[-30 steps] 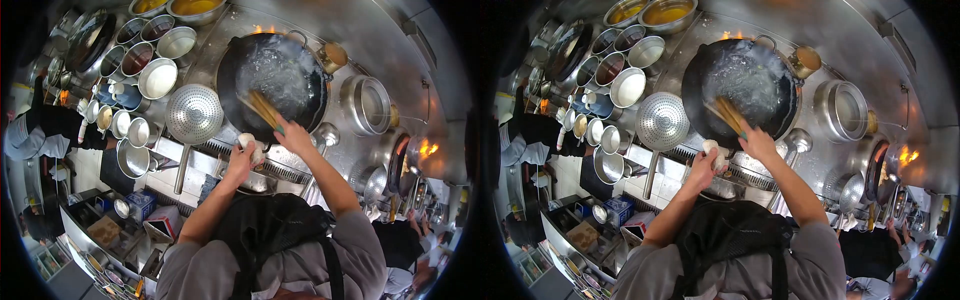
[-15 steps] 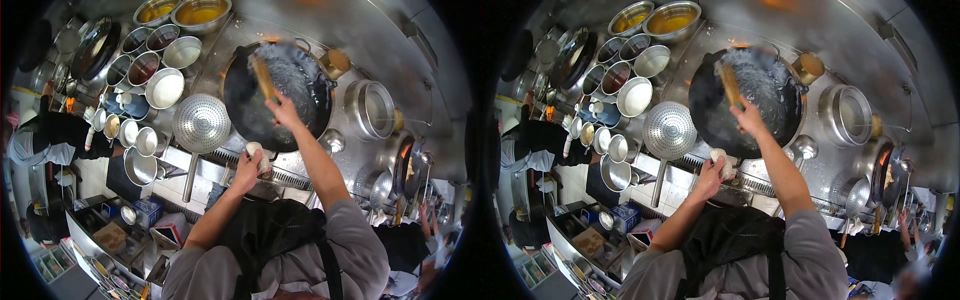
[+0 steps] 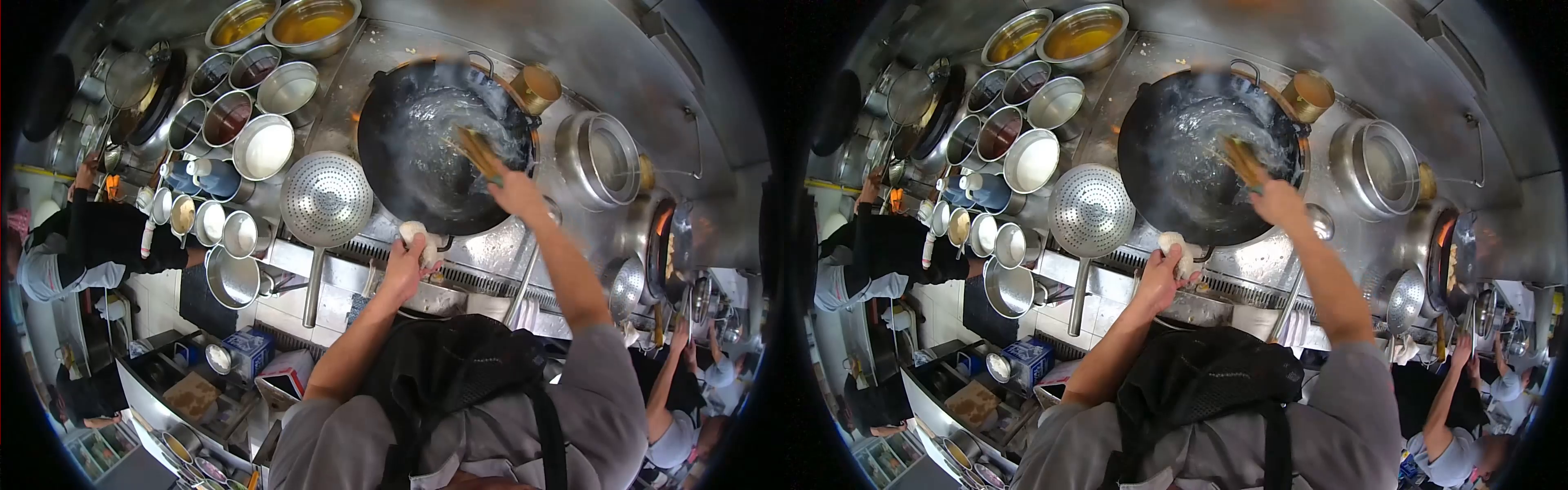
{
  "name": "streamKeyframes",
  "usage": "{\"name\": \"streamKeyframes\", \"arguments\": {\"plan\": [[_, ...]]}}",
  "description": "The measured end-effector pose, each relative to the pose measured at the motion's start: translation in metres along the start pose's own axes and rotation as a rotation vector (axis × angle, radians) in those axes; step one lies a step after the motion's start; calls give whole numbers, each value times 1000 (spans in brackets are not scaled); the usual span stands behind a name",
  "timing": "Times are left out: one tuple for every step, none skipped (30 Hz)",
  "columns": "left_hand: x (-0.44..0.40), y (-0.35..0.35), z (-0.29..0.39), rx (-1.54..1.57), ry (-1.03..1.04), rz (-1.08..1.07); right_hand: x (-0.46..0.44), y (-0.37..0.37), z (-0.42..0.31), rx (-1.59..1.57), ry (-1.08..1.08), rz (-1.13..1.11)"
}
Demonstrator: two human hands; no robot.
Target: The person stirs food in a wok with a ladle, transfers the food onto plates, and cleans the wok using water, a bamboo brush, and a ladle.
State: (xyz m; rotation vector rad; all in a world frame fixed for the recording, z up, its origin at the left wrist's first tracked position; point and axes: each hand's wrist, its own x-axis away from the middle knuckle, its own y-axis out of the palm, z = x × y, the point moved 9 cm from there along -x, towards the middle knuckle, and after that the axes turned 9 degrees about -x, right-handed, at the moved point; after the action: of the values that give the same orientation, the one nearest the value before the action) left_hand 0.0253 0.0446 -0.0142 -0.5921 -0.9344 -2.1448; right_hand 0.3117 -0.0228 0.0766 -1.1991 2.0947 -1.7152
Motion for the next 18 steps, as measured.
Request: {"name": "streamKeyframes", "arguments": {"plan": [[-1,0,1,-28,-8,-14,-8,19,-18,-28,-19,18],[-1,1,0,-56,-21,-27,-3,31,-42,-58,17,-35],[-1,1,0,-59,-26,-29,5,44,-56,-67,-15,-39],[-1,1,1,-66,-26,-20,17,53,-68,-137,-83,-55],[-2,0,1,-74,-29,-13,34,58,-67,-144,-90,-99],[0,1,2,-79,-37,-20,49,60,-68,-151,-95,-143],[2,2,4,-53,-38,-39,61,57,-60,-205,-123,-222],[4,3,7,-27,-39,-54,71,52,-39,-261,-152,-302],[7,2,8,-31,-50,-53,67,42,0,-234,-269,-253],[9,3,7,-27,-77,-58,58,33,30,-208,-389,-205],[10,3,6,-21,-98,-62,42,7,48,-67,-229,-248],[9,3,6,-21,-97,-57,25,-28,55,75,-74,-285],[9,4,6,-18,-86,-64,1,-42,47,-9,-2,-246],[10,5,6,-14,-76,-72,-17,-37,29,-69,17,-196],[8,6,4,4,-73,-87,-34,-33,11,-130,33,-146],[7,5,4,2,-71,-87,-48,-11,-11,-167,-1,-81],[6,4,3,4,-75,-82,-50,12,-33,-191,24,-55],[5,4,3,5,-78,-79,-46,32,-52,-214,49,-29]]}}
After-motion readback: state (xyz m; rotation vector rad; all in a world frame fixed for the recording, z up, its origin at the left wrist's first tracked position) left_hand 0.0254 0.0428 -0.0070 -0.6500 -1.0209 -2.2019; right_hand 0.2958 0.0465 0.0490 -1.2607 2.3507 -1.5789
